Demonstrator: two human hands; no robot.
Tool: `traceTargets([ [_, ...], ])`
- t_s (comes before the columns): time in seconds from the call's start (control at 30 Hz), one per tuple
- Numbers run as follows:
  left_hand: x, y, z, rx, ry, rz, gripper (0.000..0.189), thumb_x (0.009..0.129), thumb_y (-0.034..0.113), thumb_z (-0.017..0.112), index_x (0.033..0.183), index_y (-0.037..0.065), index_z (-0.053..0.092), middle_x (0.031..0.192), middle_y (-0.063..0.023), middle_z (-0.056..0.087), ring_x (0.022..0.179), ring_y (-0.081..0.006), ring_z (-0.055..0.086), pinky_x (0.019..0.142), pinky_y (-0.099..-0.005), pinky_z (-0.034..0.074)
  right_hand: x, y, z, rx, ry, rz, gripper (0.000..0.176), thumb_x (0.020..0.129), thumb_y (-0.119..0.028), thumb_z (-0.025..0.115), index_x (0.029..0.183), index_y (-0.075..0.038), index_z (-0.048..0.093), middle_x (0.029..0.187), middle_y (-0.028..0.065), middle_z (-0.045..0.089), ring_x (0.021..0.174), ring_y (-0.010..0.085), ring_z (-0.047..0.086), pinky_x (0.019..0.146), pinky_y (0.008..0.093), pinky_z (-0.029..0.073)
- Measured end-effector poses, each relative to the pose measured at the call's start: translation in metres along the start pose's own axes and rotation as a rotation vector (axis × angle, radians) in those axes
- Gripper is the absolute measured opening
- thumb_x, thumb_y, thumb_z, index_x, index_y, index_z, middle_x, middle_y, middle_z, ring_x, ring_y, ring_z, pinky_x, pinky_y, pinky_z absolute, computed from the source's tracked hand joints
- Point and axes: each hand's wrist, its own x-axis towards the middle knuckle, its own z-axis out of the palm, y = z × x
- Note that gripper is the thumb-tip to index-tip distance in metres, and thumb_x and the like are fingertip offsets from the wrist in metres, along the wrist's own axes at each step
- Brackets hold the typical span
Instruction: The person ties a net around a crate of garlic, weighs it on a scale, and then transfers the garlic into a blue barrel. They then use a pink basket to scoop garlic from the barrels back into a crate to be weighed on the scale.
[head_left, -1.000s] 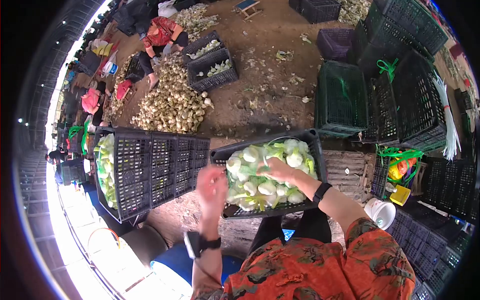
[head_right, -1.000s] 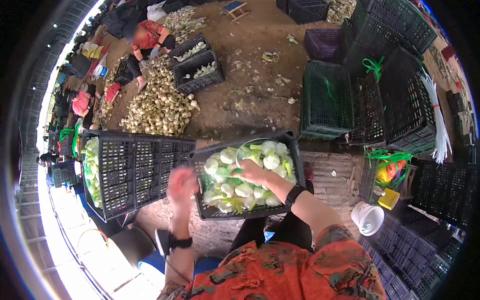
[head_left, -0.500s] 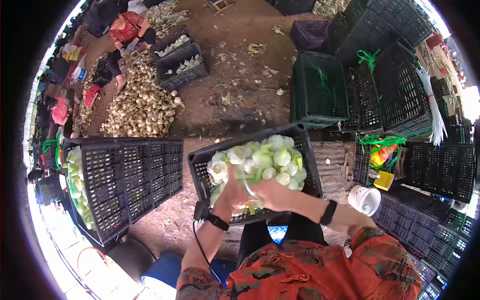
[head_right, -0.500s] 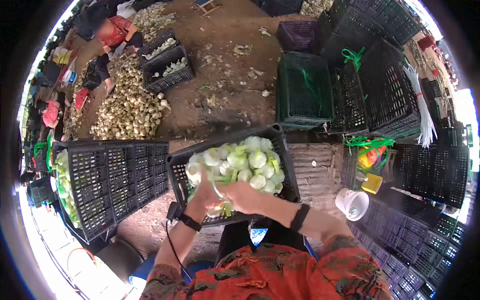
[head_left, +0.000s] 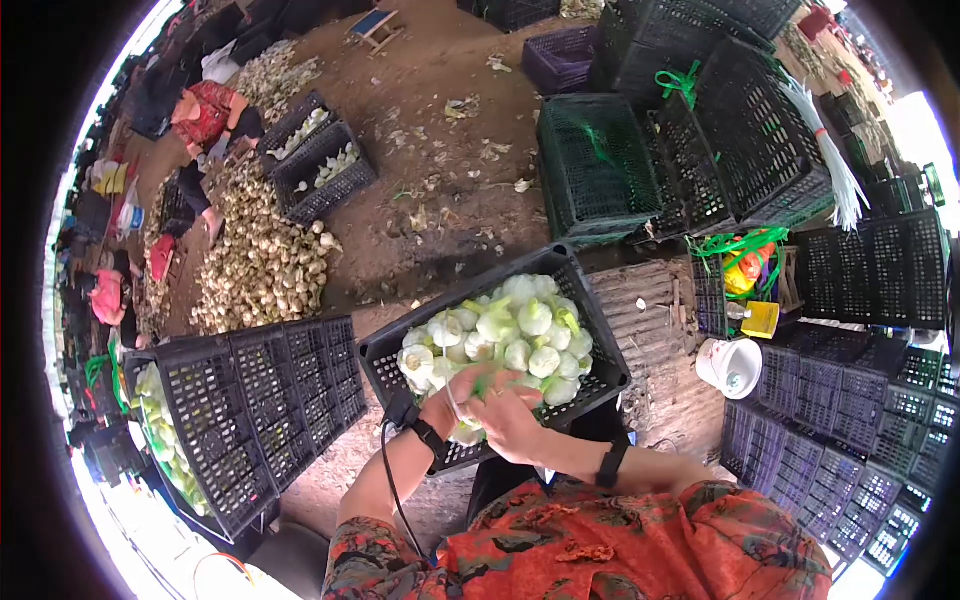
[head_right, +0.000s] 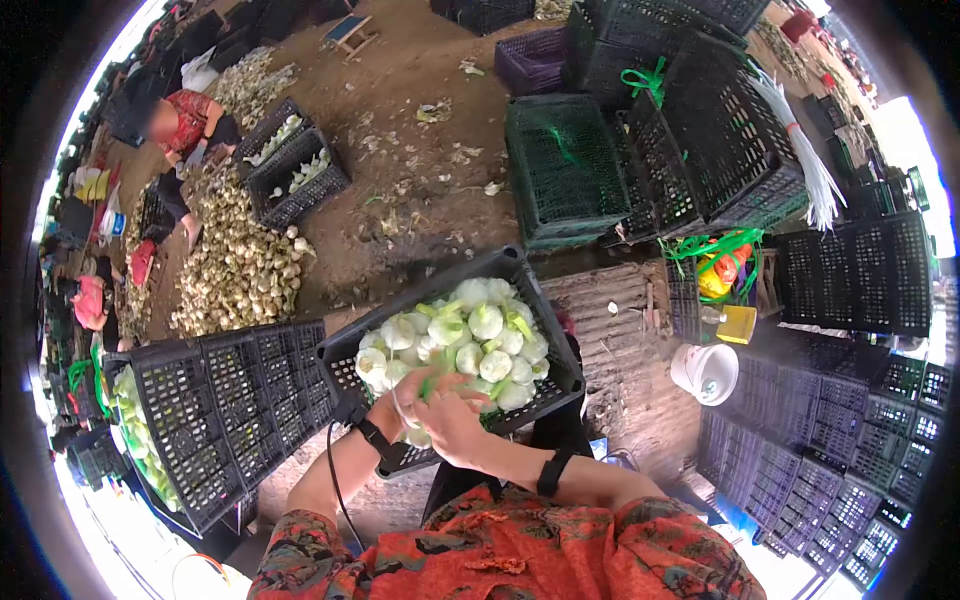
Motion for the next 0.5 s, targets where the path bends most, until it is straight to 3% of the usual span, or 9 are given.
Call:
traceTargets([
  [0.1,0.001,-0.01,-0.018,-0.003,0.197,0.104,0.049,0.096,0.033,0.045,0.123,-0.008,0.044,0.124,-0.0275,0.053,0.115,-0.0357,0.054,0.098,-0.0426,0.043,-0.003,-0.015,-0.023,0.127,0.045,0.077,0.024,0.069,0.001,0.057,0.092,-0.002,0.05,0.086,0.0186,0.052,0.084,0.0372,0.054,0.069,0.0449,0.044],
  [0.17,0.005,-0.013,-0.037,-0.036,0.233,0.156,0.035,0.09,0.02,0.053,0.114,-0.005,0.048,0.101,-0.0159,0.06,0.099,-0.0306,0.06,0.089,-0.0396,0.048,-0.011,-0.017,-0.022,0.155,0.069,0.108,0.024,0.07,0.001,0.056,0.093,-0.003,0.05,0.086,0.019,0.052,0.085,0.0374,0.053,0.072,0.0439,0.043],
  [0.2,0.007,-0.016,-0.034,-0.03,0.233,0.151,0.035,0.09,0.02,0.053,0.114,-0.005,0.048,0.101,-0.0159,0.06,0.099,-0.0306,0.06,0.089,-0.0396,0.048,-0.018,-0.015,-0.019,0.176,0.121,0.092,0.029,0.07,0.002,0.055,0.099,-0.001,0.05,0.088,0.0182,0.053,0.085,0.0363,0.054,0.074,0.0426,0.044],
  [0.27,0.012,-0.02,0.013,-0.026,0.505,0.352,0.02,0.093,0.015,0.044,0.099,-0.003,0.05,0.08,-0.008,0.053,0.069,-0.018,0.057,0.07,-0.0305,0.052,-0.032,-0.015,-0.033,0.193,0.179,0.077,0.035,0.071,0.004,0.054,0.105,0.0,0.051,0.09,0.0173,0.054,0.085,0.0352,0.055,0.075,0.0412,0.045],
  [0.3,0.013,-0.019,0.002,-0.022,0.5,0.349,0.02,0.093,0.015,0.044,0.099,-0.003,0.05,0.08,-0.008,0.053,0.069,-0.018,0.057,0.07,-0.0305,0.052,-0.044,-0.019,-0.049,0.334,0.184,0.1,0.034,0.073,0.003,0.053,0.107,-0.002,0.052,0.091,0.0179,0.055,0.087,0.035,0.056,0.076,0.0417,0.046],
  [0.37,0.016,-0.015,-0.032,-0.562,0.12,0.298,0.016,0.092,0.017,0.044,0.085,0.002,0.046,0.068,-0.0019,0.039,0.052,-0.0102,0.041,0.05,-0.021,0.039,-0.074,-0.013,-0.076,0.508,0.039,0.228,0.037,0.076,0.003,0.05,0.111,-0.005,0.053,0.089,0.0165,0.057,0.085,0.0331,0.059,0.073,0.0403,0.048],
  [0.4,0.018,-0.012,-0.028,-0.555,0.115,0.299,0.016,0.092,0.017,0.044,0.085,0.002,0.046,0.068,-0.0019,0.039,0.052,-0.0102,0.041,0.05,-0.021,0.039,-0.093,-0.006,-0.086,0.536,-0.107,0.336,0.04,0.077,0.003,0.049,0.115,-0.007,0.053,0.086,0.0146,0.058,0.081,0.0314,0.061,0.07,0.0383,0.05],
  [0.47,0.022,-0.006,-0.015,-0.552,0.489,0.316,0.035,0.092,0.037,0.049,0.083,0.004,0.044,0.067,-0.0008,0.037,0.048,-0.0056,0.029,0.041,-0.0189,0.023,-0.122,0.003,-0.109,0.435,0.253,0.306,0.037,0.08,0.002,0.049,0.115,-0.006,0.053,0.073,0.0085,0.055,0.063,0.0248,0.059,0.059,0.0343,0.048],
  [0.5,0.018,-0.004,0.003,-0.55,0.487,0.317,0.035,0.092,0.037,0.049,0.083,0.004,0.044,0.067,-0.0008,0.037,0.048,-0.0056,0.029,0.041,-0.0189,0.023,-0.145,0.018,-0.115,0.669,0.209,0.605,0.035,0.082,0.0,0.049,0.116,-0.006,0.053,0.071,0.0059,0.054,0.062,0.0207,0.056,0.057,0.0325,0.047],
])
